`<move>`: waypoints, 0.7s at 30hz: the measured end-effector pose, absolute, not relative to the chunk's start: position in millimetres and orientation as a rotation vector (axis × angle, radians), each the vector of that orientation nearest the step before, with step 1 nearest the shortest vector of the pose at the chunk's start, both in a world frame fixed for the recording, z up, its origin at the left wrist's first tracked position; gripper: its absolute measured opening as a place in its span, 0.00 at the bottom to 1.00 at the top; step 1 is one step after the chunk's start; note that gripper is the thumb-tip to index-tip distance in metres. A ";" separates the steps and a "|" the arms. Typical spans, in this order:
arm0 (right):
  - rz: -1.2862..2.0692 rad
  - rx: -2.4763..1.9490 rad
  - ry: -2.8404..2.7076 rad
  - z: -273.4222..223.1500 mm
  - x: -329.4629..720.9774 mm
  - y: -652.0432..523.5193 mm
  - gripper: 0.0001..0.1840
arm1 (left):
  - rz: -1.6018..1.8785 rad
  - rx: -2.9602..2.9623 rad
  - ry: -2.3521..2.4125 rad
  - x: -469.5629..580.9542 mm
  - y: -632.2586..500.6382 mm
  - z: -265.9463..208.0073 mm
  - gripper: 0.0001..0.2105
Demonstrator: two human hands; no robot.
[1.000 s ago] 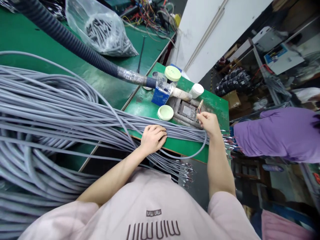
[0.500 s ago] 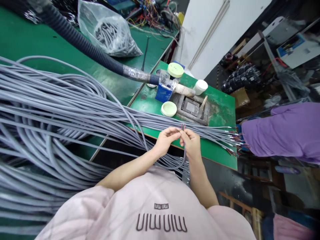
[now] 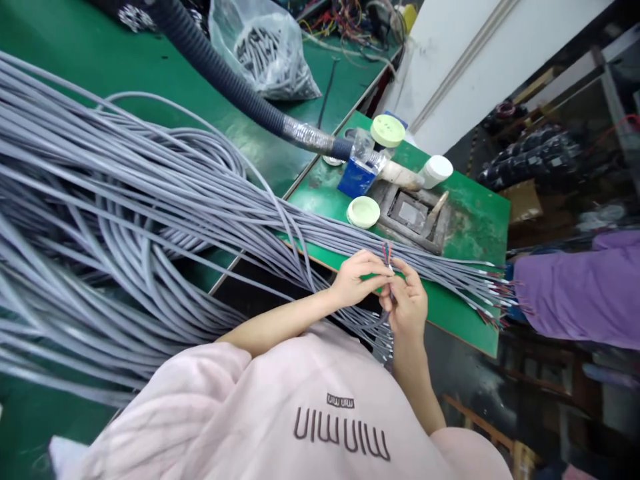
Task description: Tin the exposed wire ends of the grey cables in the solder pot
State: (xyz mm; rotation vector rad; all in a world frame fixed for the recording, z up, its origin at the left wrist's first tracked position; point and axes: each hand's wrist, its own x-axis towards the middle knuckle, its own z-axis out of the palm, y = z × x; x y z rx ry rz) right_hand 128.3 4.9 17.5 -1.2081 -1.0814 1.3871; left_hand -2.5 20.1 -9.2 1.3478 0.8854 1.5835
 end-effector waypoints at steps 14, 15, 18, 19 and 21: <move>1.272 -1.292 -1.400 29.4 136.5 0.3 0.13 | 1.119 0.666 0.531 0.5 9.4 -8.6 0.15; 1.199 -1.308 -1.463 32.9 141.2 2.5 0.11 | 1.107 0.684 0.544 0.3 8.9 -7.1 0.14; 1.021 -1.320 -1.621 44.3 148.6 9.5 0.07 | 1.012 0.728 0.556 2.1 5.9 -3.2 0.14; 0.990 -1.321 -1.659 47.7 148.2 11.4 0.06 | 0.978 0.735 0.553 3.1 4.3 -2.3 0.14; 0.925 -1.324 -1.694 53.0 144.3 14.0 0.05 | 0.934 0.740 0.550 4.8 0.8 -1.1 0.15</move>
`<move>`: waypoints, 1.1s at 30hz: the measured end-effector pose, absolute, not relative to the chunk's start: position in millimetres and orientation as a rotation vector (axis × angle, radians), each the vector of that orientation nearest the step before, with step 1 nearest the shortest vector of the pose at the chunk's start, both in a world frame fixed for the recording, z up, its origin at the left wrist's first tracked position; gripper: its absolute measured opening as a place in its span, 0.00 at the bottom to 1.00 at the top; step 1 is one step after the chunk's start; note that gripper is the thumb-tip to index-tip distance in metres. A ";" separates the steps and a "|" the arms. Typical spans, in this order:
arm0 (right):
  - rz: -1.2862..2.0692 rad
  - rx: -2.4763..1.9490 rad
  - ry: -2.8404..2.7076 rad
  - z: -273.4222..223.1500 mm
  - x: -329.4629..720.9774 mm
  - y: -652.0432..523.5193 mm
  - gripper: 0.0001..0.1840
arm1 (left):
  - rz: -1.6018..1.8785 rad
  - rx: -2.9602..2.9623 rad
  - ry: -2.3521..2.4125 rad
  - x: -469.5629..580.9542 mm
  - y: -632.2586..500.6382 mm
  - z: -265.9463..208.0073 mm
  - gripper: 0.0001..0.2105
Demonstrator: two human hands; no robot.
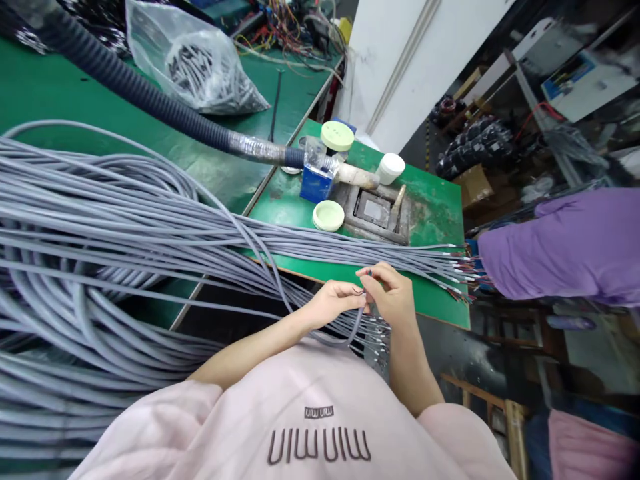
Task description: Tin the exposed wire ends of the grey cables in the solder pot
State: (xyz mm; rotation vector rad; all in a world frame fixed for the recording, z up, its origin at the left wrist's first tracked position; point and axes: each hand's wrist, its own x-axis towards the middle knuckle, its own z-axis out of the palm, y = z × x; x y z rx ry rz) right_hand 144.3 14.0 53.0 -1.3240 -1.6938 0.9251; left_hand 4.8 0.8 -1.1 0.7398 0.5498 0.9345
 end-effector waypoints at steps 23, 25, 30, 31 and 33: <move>1.636 -1.005 -1.380 37.3 158.0 40.3 0.12 | 0.828 0.564 0.439 -1.1 -3.3 -4.7 0.17; 1.579 -0.935 -1.357 35.4 151.6 40.2 0.09 | 0.849 0.587 0.439 -0.4 -2.8 -6.2 0.17; 1.446 -0.881 -1.266 31.3 134.6 41.6 0.05 | 0.910 0.728 0.598 -5.3 -0.5 -2.6 0.15; 1.450 -0.874 -1.229 31.0 131.7 42.3 0.07 | 0.904 0.756 0.630 -6.7 0.0 -1.0 0.15; 1.466 -0.876 -1.132 31.0 127.8 45.4 0.09 | 0.923 0.797 0.675 -9.0 0.9 1.3 0.14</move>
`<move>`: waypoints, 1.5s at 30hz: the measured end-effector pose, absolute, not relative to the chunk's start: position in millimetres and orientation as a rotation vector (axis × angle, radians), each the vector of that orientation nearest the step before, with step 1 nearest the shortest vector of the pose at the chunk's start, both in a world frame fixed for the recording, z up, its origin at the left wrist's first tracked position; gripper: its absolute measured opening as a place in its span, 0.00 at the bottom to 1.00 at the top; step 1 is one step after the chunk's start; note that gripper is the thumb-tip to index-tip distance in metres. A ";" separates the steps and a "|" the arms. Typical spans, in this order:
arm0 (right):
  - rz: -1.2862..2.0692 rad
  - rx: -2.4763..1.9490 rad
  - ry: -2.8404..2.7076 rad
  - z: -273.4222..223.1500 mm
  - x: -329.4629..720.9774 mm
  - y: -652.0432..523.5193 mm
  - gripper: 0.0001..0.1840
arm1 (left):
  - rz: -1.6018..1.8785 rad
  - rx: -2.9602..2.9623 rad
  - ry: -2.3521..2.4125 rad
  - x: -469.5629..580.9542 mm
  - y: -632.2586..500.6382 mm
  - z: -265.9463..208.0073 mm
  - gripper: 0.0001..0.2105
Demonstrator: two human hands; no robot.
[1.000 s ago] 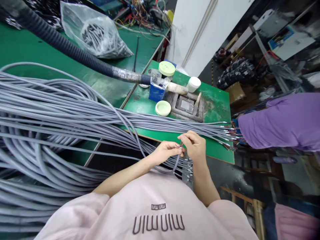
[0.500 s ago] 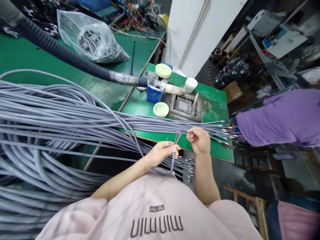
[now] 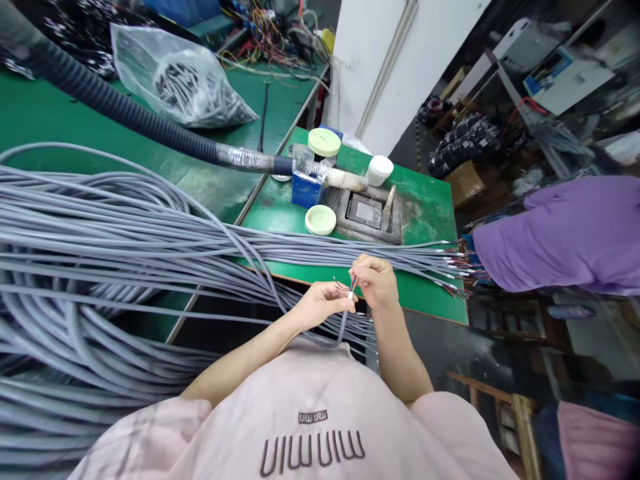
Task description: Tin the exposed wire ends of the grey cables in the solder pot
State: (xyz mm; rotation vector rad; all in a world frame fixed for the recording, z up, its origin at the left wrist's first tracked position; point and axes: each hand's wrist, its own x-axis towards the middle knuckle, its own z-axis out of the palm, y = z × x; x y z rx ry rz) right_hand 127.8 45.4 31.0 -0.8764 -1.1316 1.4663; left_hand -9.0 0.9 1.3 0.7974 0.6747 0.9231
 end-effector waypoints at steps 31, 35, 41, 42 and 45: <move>1.462 -1.108 -1.186 12.8 134.2 46.6 0.08 | 1.093 0.565 0.622 -17.3 10.6 -10.2 0.15; 1.345 -1.138 -1.266 14.7 139.3 41.8 0.05 | 1.098 0.578 0.643 -16.7 12.0 -11.2 0.14; 1.038 -1.133 -1.546 29.1 136.2 31.7 0.02 | 1.096 0.572 0.644 -17.2 14.4 -12.0 0.14; 0.977 -1.115 -1.595 32.9 134.4 30.4 0.02 | 1.103 0.576 0.645 -16.8 14.5 -12.4 0.14; 0.823 -1.099 -1.723 44.7 127.3 28.1 0.03 | 1.132 0.606 0.656 -14.7 13.6 -12.9 0.12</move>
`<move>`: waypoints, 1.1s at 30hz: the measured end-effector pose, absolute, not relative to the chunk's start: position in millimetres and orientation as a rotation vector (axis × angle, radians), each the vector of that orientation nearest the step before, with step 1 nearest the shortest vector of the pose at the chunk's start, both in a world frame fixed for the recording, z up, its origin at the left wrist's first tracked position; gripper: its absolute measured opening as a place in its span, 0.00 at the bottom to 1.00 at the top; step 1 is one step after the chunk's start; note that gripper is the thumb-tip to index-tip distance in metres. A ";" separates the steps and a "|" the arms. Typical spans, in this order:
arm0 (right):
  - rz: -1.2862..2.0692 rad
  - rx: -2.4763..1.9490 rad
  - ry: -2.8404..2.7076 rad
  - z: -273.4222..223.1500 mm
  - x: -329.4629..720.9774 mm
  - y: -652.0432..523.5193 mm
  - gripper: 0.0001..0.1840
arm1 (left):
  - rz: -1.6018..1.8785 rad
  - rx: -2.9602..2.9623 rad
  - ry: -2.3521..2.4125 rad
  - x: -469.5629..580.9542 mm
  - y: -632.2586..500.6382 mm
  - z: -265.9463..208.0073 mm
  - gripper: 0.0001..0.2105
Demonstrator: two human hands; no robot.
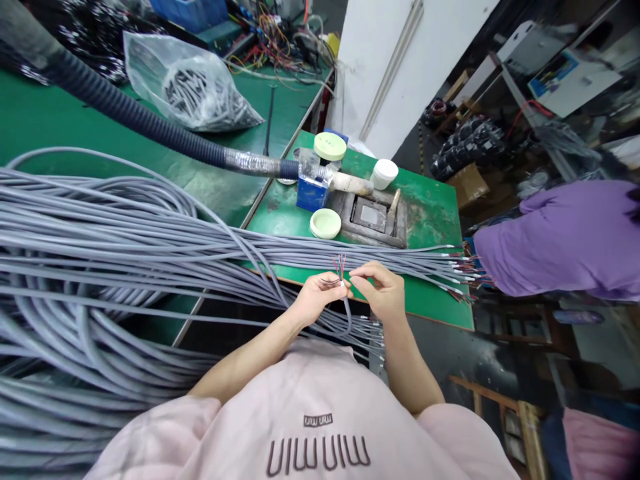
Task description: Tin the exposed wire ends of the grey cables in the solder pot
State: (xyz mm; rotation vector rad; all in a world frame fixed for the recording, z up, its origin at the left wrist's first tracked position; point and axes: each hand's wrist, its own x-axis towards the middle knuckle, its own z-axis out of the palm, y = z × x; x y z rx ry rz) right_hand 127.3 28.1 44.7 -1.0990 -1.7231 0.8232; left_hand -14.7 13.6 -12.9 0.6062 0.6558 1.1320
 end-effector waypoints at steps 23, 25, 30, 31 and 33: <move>0.788 -1.157 -1.686 51.5 117.6 29.6 0.07 | 1.141 0.572 0.618 -13.7 13.2 -16.0 0.13; 0.801 -1.142 -1.678 47.9 118.9 28.9 0.06 | 1.124 0.529 0.589 -15.1 13.9 -15.0 0.14; 0.678 -1.040 -1.808 38.4 131.0 26.2 0.05 | 1.080 0.393 0.575 -20.2 15.6 -8.2 0.17; 0.628 -0.989 -1.880 36.4 134.1 25.3 0.08 | 1.080 0.379 0.566 -21.0 16.2 -6.9 0.17; 0.505 -0.866 -2.058 32.7 139.0 22.9 0.15 | 1.092 0.365 0.537 -21.6 17.9 -4.9 0.16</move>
